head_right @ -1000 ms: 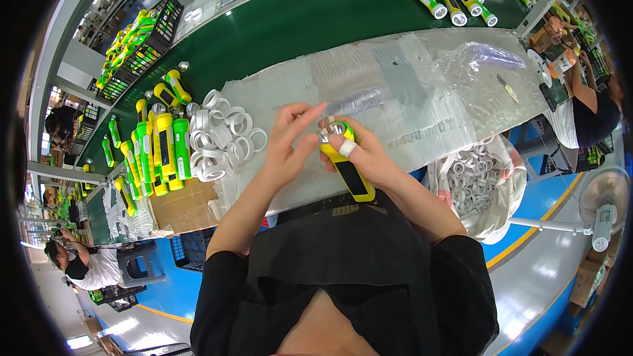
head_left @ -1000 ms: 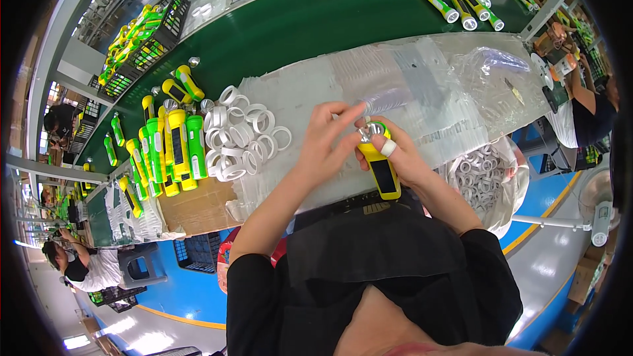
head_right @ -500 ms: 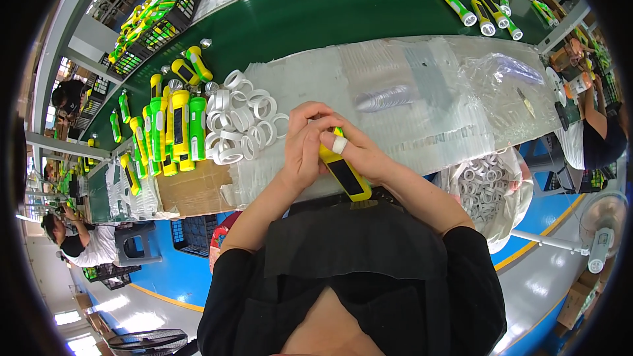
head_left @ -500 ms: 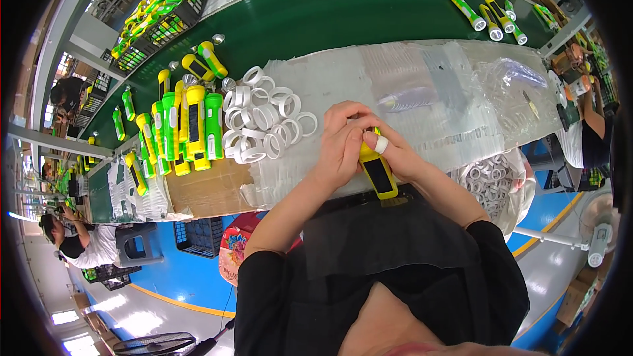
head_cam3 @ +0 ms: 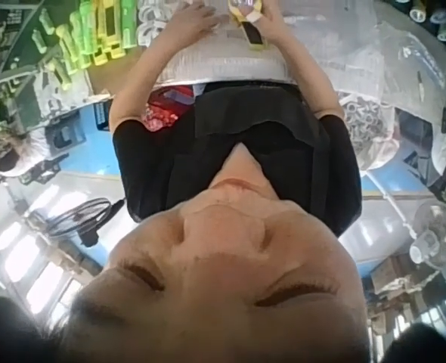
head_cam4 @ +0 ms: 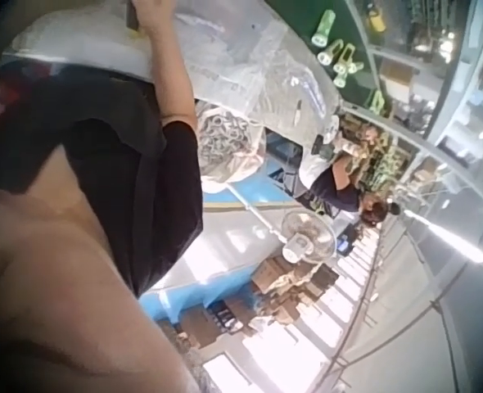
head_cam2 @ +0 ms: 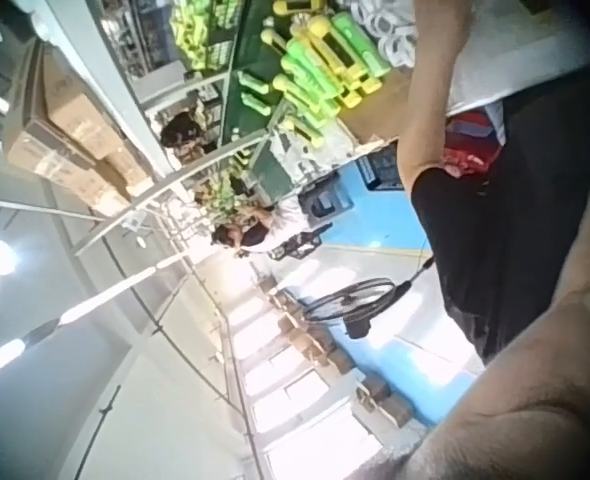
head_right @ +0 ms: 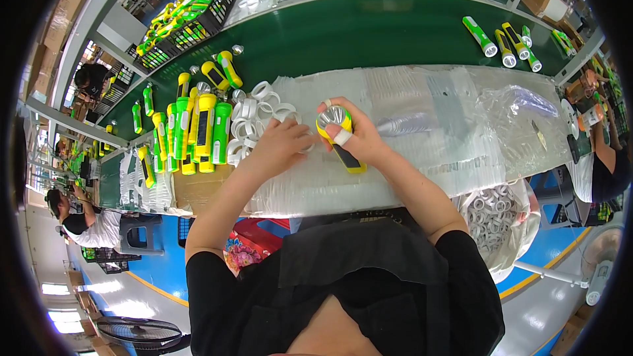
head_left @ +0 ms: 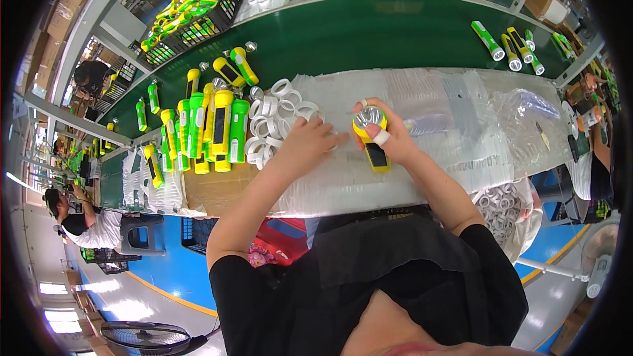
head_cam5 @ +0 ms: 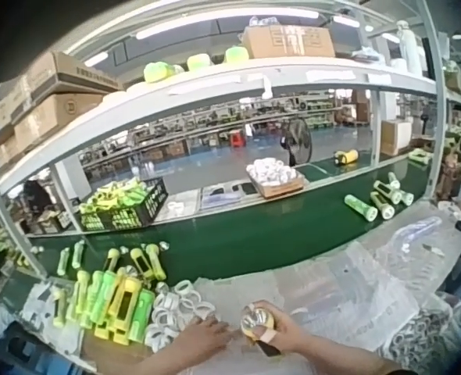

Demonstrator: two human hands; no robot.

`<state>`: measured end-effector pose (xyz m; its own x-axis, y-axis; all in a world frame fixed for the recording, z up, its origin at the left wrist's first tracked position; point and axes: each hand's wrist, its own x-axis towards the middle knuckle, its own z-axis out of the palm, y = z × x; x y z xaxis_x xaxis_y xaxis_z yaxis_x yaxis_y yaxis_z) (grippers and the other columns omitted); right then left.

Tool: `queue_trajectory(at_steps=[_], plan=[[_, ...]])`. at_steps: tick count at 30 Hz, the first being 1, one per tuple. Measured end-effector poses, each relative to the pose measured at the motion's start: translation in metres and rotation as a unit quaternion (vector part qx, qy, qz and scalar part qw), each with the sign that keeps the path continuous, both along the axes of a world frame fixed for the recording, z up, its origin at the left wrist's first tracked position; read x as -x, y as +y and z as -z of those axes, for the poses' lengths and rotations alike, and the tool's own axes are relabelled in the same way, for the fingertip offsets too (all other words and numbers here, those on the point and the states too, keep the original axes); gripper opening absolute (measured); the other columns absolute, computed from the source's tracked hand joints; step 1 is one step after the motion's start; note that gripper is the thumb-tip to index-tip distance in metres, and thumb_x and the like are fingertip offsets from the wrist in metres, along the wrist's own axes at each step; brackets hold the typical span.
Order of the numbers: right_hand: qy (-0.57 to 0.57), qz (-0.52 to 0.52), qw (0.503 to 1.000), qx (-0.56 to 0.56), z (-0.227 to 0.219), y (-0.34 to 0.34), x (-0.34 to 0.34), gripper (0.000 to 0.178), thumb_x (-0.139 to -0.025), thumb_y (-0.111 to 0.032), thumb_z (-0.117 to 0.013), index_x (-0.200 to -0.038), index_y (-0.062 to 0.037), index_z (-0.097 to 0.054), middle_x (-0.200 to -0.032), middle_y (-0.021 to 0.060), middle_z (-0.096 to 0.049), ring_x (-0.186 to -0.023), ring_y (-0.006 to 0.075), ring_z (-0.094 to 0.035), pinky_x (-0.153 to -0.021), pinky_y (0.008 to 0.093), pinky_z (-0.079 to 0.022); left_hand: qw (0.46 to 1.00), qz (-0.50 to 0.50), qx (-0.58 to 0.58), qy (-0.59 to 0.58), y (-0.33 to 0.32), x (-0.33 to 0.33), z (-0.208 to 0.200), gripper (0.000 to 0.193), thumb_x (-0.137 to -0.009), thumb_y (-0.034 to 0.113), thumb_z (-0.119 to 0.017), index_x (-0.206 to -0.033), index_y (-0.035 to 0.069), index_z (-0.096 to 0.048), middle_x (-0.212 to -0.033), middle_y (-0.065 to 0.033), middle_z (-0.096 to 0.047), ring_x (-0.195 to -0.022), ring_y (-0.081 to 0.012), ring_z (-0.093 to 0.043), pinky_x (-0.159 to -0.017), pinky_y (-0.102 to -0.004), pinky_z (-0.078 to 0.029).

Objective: Manually assembling plastic flashlights by attaching lens caps and internal components at an assembly line.

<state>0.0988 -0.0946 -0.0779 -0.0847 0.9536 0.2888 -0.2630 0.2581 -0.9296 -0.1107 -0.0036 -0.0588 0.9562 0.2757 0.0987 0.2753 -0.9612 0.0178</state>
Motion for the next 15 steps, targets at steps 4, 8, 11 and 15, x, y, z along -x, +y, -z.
queue_trajectory(at_steps=[4,8,11,15], plan=[[0.02,-0.002,1.0,-0.012,-0.003,-0.001,0.004,0.03,-0.094,-0.017,-0.059,-0.119,-0.0076,-0.047,-0.082,0.0052,-0.058,-0.068,0.0126,-0.057,-0.064,0.028,-0.048,0.999,0.001,-0.022,-0.048,0.006,-0.001,-0.004,0.042,-0.08,0.019,-0.071,-0.121,0.025,-0.064,-0.107,-0.0111,-0.057,-0.104,-0.0256,-0.056,-0.087,-0.0411,-0.044],[-0.002,0.031,0.999,-0.018,0.004,0.006,-0.005,0.027,-0.094,-0.014,-0.059,-0.118,-0.008,-0.047,-0.084,0.0053,-0.058,-0.07,0.0122,-0.057,-0.065,0.0282,-0.049,0.835,-0.106,0.39,-0.372,0.004,-0.018,-0.02,0.032,-0.085,-0.001,-0.07,-0.114,0.008,-0.06,-0.114,-0.0076,-0.055,-0.104,-0.0169,-0.059,-0.087,-0.0321,-0.051],[-0.005,0.019,0.999,-0.028,0.007,0.007,-0.003,0.029,-0.093,-0.011,-0.06,-0.119,-0.0081,-0.048,-0.087,0.005,-0.058,-0.073,0.0124,-0.059,-0.066,0.0286,-0.05,0.697,-0.016,0.525,-0.488,-0.003,-0.029,-0.015,0.026,-0.081,0.008,-0.078,-0.097,0.007,-0.057,-0.112,-0.0127,-0.056,-0.101,-0.0205,-0.06,-0.086,-0.0323,-0.053],[-0.001,0.021,0.999,-0.028,0.01,0.011,-0.004,0.03,-0.092,-0.008,-0.06,-0.12,-0.0073,-0.048,-0.094,0.0049,-0.058,-0.075,0.0123,-0.061,-0.066,0.0281,-0.051,0.87,-0.054,0.28,-0.402,-0.021,-0.035,-0.035,0.024,-0.076,0.003,-0.079,-0.095,0.004,-0.065,-0.112,-0.0114,-0.057,-0.108,-0.0231,-0.058,-0.085,-0.0328,-0.051]])
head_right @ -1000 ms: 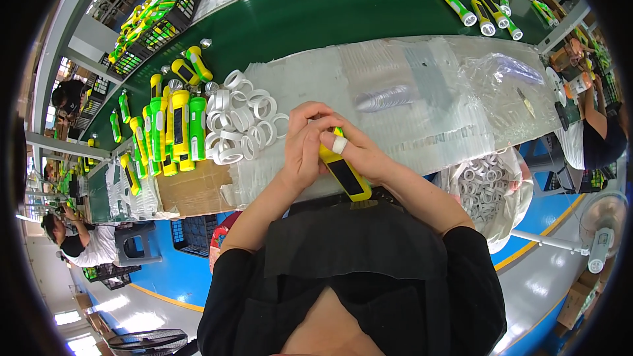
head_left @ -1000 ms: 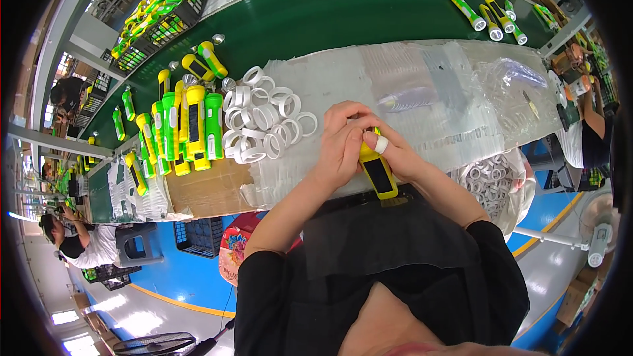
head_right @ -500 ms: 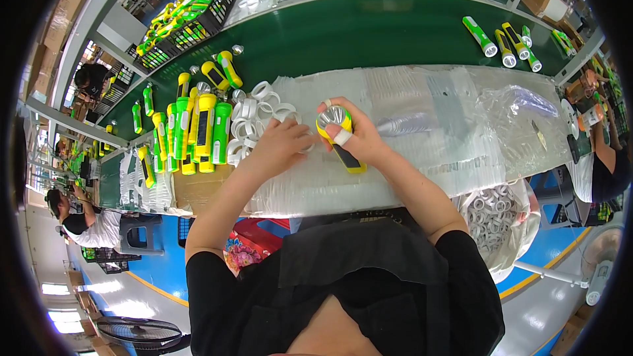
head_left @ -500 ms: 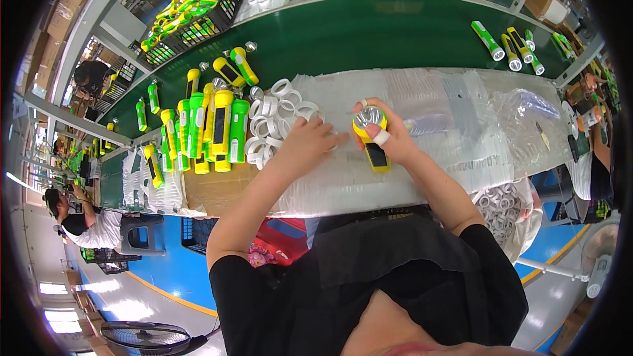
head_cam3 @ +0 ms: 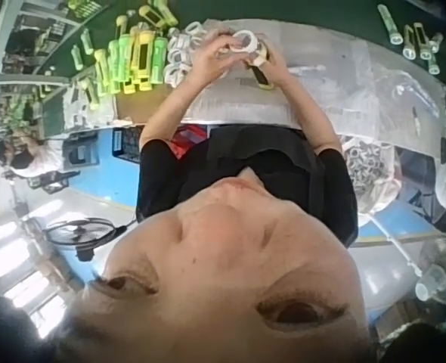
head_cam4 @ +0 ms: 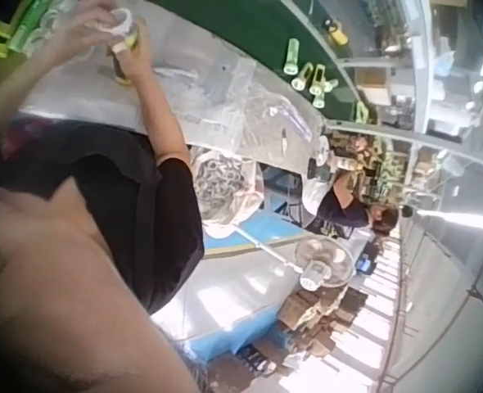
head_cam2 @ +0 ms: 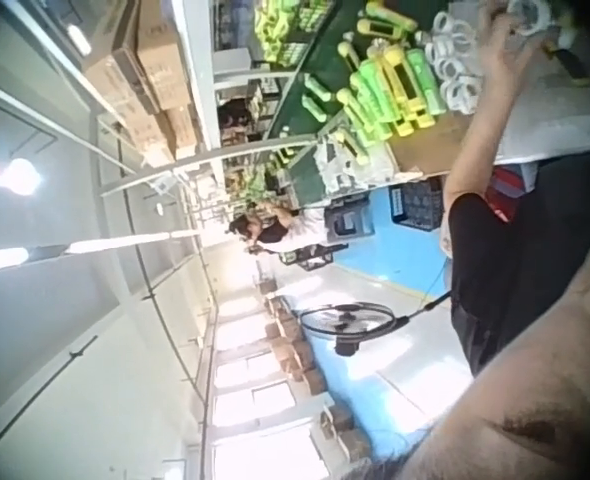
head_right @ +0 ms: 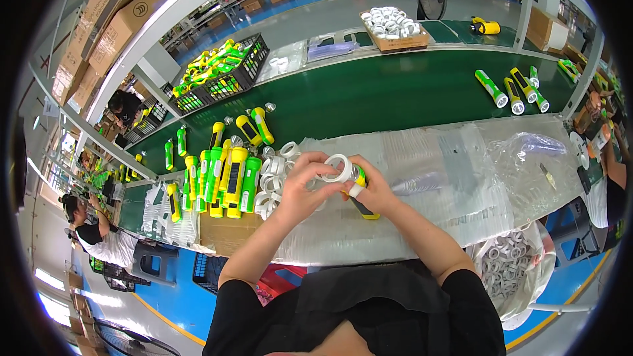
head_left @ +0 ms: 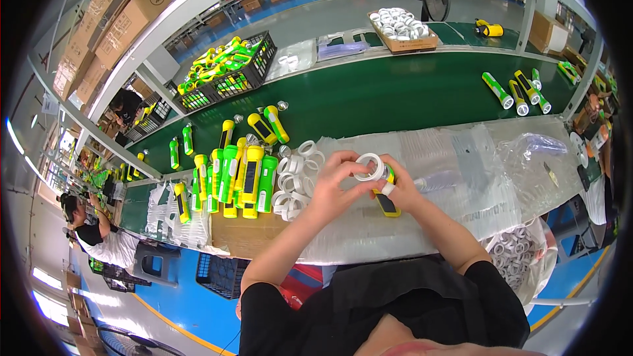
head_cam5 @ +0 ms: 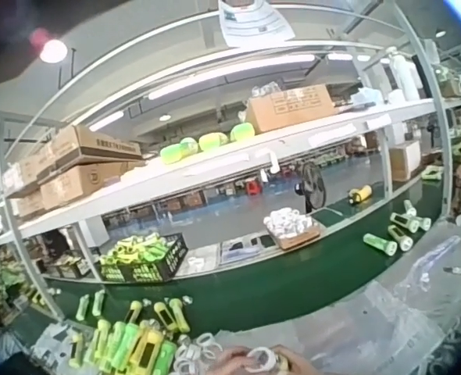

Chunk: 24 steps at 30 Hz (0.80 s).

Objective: Manually assembling plastic flashlights by attaching lens caps and internal components at an assembly line.

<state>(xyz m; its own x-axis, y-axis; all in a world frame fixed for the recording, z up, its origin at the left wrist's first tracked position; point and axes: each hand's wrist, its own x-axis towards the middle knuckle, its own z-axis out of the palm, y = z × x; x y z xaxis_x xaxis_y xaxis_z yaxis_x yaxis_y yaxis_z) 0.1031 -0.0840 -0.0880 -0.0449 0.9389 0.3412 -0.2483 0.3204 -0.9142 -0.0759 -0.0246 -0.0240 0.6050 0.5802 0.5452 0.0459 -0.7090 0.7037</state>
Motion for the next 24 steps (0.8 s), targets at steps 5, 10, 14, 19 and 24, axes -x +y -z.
queue_trajectory(at_steps=[5,10,14,19,24], plan=[[0.0,0.003,1.0,-0.01,-0.002,0.003,0.0,0.035,-0.092,-0.022,-0.064,-0.119,-0.0065,-0.048,-0.095,0.0063,-0.059,-0.073,0.0136,-0.061,-0.063,0.0279,-0.05,0.997,0.006,-0.078,0.029,0.005,-0.003,0.002,0.038,-0.072,0.015,-0.083,-0.108,0.009,-0.072,-0.11,-0.0111,-0.058,-0.097,-0.0236,-0.057,-0.079,-0.0322,-0.05],[0.031,-0.036,0.999,-0.004,-0.001,0.001,-0.003,0.035,-0.093,-0.017,-0.06,-0.124,-0.0062,-0.046,-0.097,0.0057,-0.059,-0.075,0.0127,-0.061,-0.066,0.028,-0.052,0.996,0.014,-0.075,0.04,0.005,-0.004,-0.001,0.037,-0.07,0.019,-0.084,-0.105,0.01,-0.072,-0.108,-0.01,-0.056,-0.092,-0.0249,-0.058,-0.077,-0.0343,-0.051],[0.043,-0.054,0.998,-0.012,-0.001,-0.002,-0.004,0.038,-0.094,-0.021,-0.061,-0.125,-0.0057,-0.046,-0.099,0.0066,-0.059,-0.077,0.0137,-0.062,-0.068,0.0289,-0.053,0.995,0.02,-0.069,0.069,0.004,-0.002,-0.006,0.038,-0.069,0.02,-0.084,-0.104,0.01,-0.073,-0.107,-0.0092,-0.056,-0.093,-0.0248,-0.058,-0.077,-0.0348,-0.051],[-0.045,0.11,0.985,-0.127,-0.005,-0.007,-0.009,0.045,-0.09,-0.022,-0.068,-0.127,-0.006,-0.049,-0.111,0.0079,-0.062,-0.102,0.0217,-0.063,-0.09,0.036,-0.051,0.994,0.033,-0.066,0.081,-0.003,-0.008,-0.015,0.039,-0.069,0.021,-0.084,-0.105,0.011,-0.072,-0.107,-0.0095,-0.056,-0.094,-0.0251,-0.059,-0.078,-0.0353,-0.052],[-0.255,0.114,0.948,-0.154,-0.052,-0.02,-0.054,0.043,-0.074,-0.016,-0.082,-0.11,-0.0078,-0.061,-0.116,0.0104,-0.064,-0.106,0.0246,-0.063,-0.091,0.035,-0.049,0.991,0.057,-0.072,0.096,-0.006,-0.014,-0.012,0.046,-0.07,0.021,-0.084,-0.112,0.011,-0.069,-0.11,-0.011,-0.057,-0.097,-0.0286,-0.061,-0.081,-0.0369,-0.052]])
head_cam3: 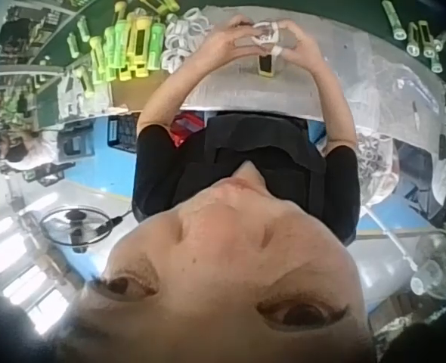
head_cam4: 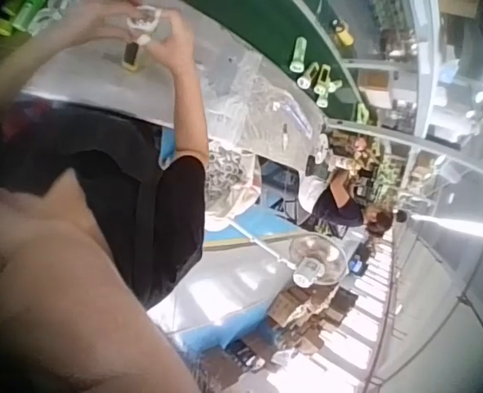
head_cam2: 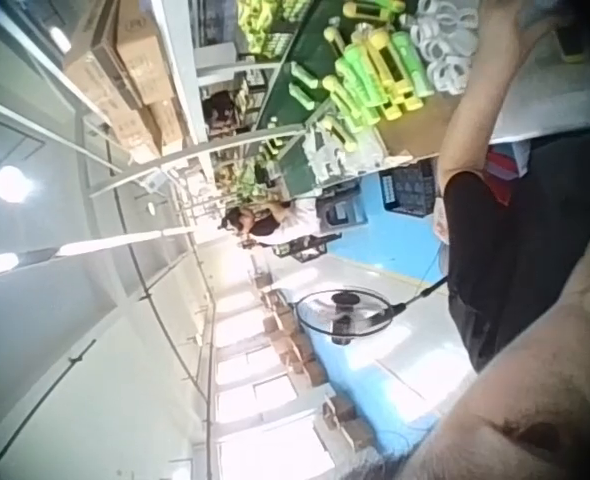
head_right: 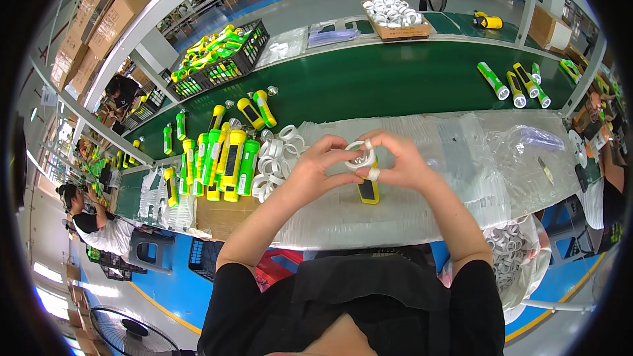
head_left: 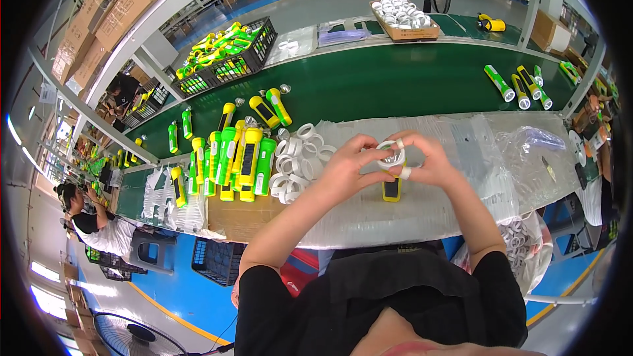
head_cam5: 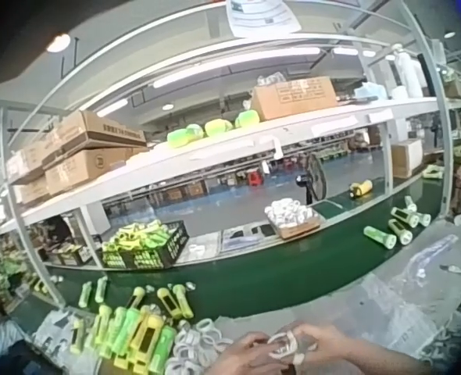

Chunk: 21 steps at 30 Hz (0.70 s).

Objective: Manually assembling plastic flashlights by attaching lens caps and internal components at an assembly line.

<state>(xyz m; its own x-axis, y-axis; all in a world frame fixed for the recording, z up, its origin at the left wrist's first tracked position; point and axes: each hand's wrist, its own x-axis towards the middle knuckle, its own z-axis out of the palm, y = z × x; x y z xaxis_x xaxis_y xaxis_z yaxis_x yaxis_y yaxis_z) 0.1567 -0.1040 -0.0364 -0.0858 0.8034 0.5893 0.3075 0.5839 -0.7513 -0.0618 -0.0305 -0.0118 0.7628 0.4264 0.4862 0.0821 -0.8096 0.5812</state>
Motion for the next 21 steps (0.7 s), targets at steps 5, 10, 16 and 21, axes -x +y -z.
queue_trajectory(at_steps=[5,10,16,21], plan=[[-0.267,-0.016,0.963,0.009,-0.055,-0.003,-0.023,0.044,-0.073,-0.021,-0.08,-0.108,-0.0045,-0.06,-0.099,0.0105,-0.063,-0.09,0.0296,-0.062,-0.076,0.0377,-0.05,0.999,-0.002,-0.05,-0.014,-0.012,-0.024,0.004,0.051,-0.071,0.024,-0.084,-0.113,0.009,-0.059,-0.107,-0.0132,-0.062,-0.096,-0.032,-0.063,-0.08,-0.0396,-0.053],[-0.413,-0.075,0.9,0.116,-0.094,0.004,-0.018,0.04,-0.075,-0.026,-0.076,-0.103,-0.0021,-0.063,-0.093,0.0111,-0.061,-0.084,0.0297,-0.061,-0.071,0.0387,-0.049,0.999,-0.012,0.015,-0.039,-0.017,-0.038,0.018,0.042,-0.073,0.019,-0.084,-0.102,0.007,-0.056,-0.101,-0.0114,-0.067,-0.092,-0.0291,-0.067,-0.077,-0.0375,-0.055],[-0.429,-0.081,0.883,0.171,-0.094,0.007,-0.012,0.034,-0.071,-0.027,-0.077,-0.09,-0.0016,-0.064,-0.085,0.0126,-0.062,-0.08,0.0309,-0.063,-0.066,0.04,-0.049,0.997,-0.008,-0.006,-0.078,-0.017,-0.038,0.023,0.04,-0.073,0.017,-0.084,-0.101,0.006,-0.056,-0.099,-0.0108,-0.067,-0.088,-0.0271,-0.068,-0.073,-0.0338,-0.054],[-0.416,0.081,0.881,0.212,-0.077,0.004,-0.001,0.048,-0.066,-0.042,-0.076,-0.081,0.0016,-0.063,-0.074,0.0177,-0.065,-0.07,0.0345,-0.065,-0.061,0.043,-0.05,0.997,-0.057,-0.013,-0.054,-0.021,-0.041,0.024,0.039,-0.072,0.016,-0.084,-0.1,0.006,-0.058,-0.092,-0.0101,-0.068,-0.085,-0.0269,-0.068,-0.07,-0.0336,-0.054]])
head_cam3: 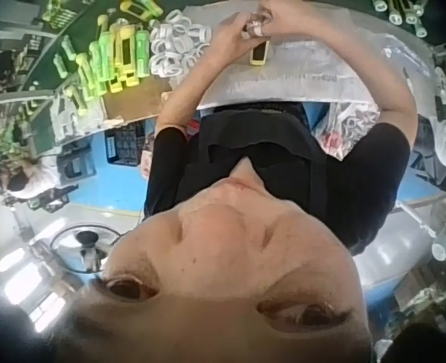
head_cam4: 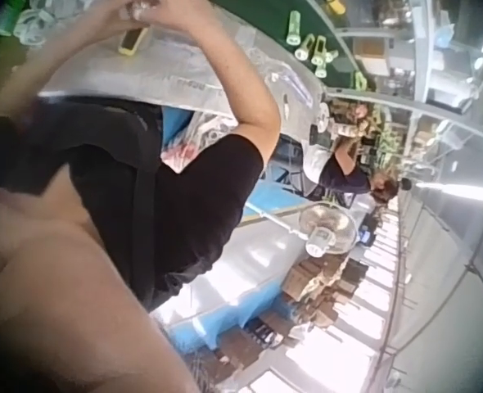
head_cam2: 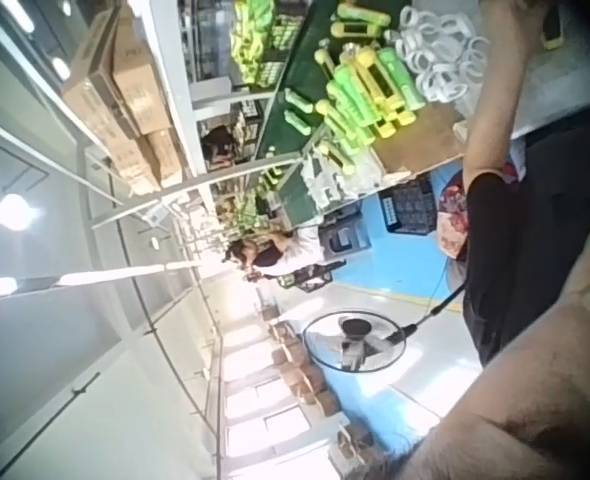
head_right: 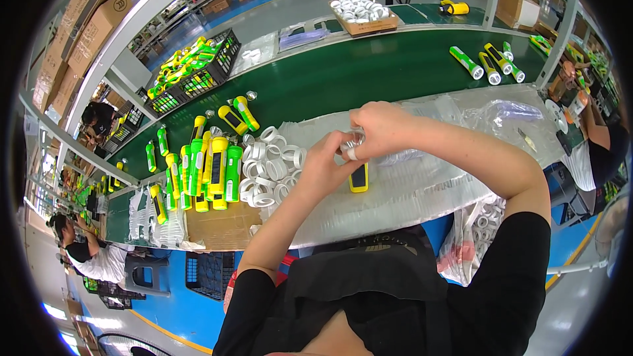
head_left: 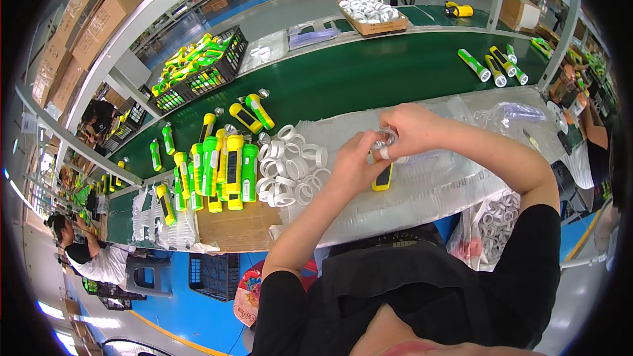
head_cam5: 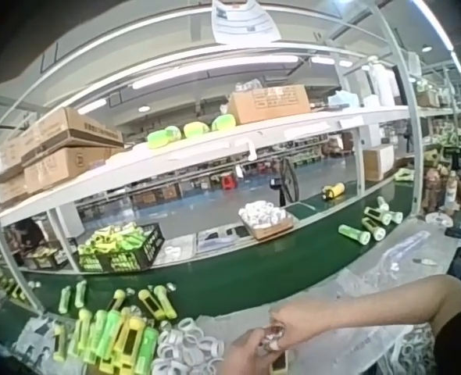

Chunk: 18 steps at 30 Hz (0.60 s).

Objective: Manually assembling plastic flashlights by attaching lens caps and internal components at an assembly line.

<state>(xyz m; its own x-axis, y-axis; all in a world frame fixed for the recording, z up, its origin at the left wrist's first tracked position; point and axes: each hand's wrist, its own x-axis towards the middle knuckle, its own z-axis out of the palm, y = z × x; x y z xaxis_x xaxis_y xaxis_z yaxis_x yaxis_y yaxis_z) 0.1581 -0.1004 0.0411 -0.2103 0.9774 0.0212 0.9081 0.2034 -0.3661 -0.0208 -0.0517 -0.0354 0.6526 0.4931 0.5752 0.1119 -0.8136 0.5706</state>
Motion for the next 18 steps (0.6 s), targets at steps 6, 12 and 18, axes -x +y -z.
queue_trajectory(at_steps=[6,12,18], plan=[[-0.087,0.062,0.994,-0.011,-0.011,-0.001,0.006,0.068,-0.072,-0.06,-0.069,-0.092,0.0047,-0.063,-0.091,0.0223,-0.067,-0.086,0.035,-0.067,-0.072,0.0414,-0.054,0.999,0.001,0.022,-0.039,0.008,-0.008,0.004,0.04,-0.071,0.013,-0.084,-0.101,0.006,-0.057,-0.094,-0.0106,-0.069,-0.081,-0.0257,-0.067,-0.069,-0.0346,-0.054],[0.003,-0.021,0.999,-0.025,0.008,0.001,-0.021,0.058,-0.07,-0.05,-0.079,-0.094,-0.0003,-0.059,-0.093,0.0145,-0.061,-0.085,0.0296,-0.062,-0.069,0.0388,-0.049,0.999,0.003,-0.017,-0.052,0.005,-0.016,0.002,0.041,-0.07,0.015,-0.084,-0.098,0.008,-0.056,-0.092,-0.0076,-0.068,-0.074,-0.0241,-0.064,-0.063,-0.0331,-0.051],[0.065,0.077,0.995,-0.009,0.005,-0.004,-0.022,0.055,-0.07,-0.049,-0.078,-0.089,-0.0012,-0.059,-0.09,0.0114,-0.059,-0.08,0.0262,-0.059,-0.066,0.0379,-0.047,0.999,-0.024,-0.023,-0.036,0.006,-0.02,0.006,0.041,-0.069,0.015,-0.085,-0.098,0.009,-0.056,-0.09,-0.0068,-0.068,-0.076,-0.0234,-0.065,-0.063,-0.0329,-0.051]])
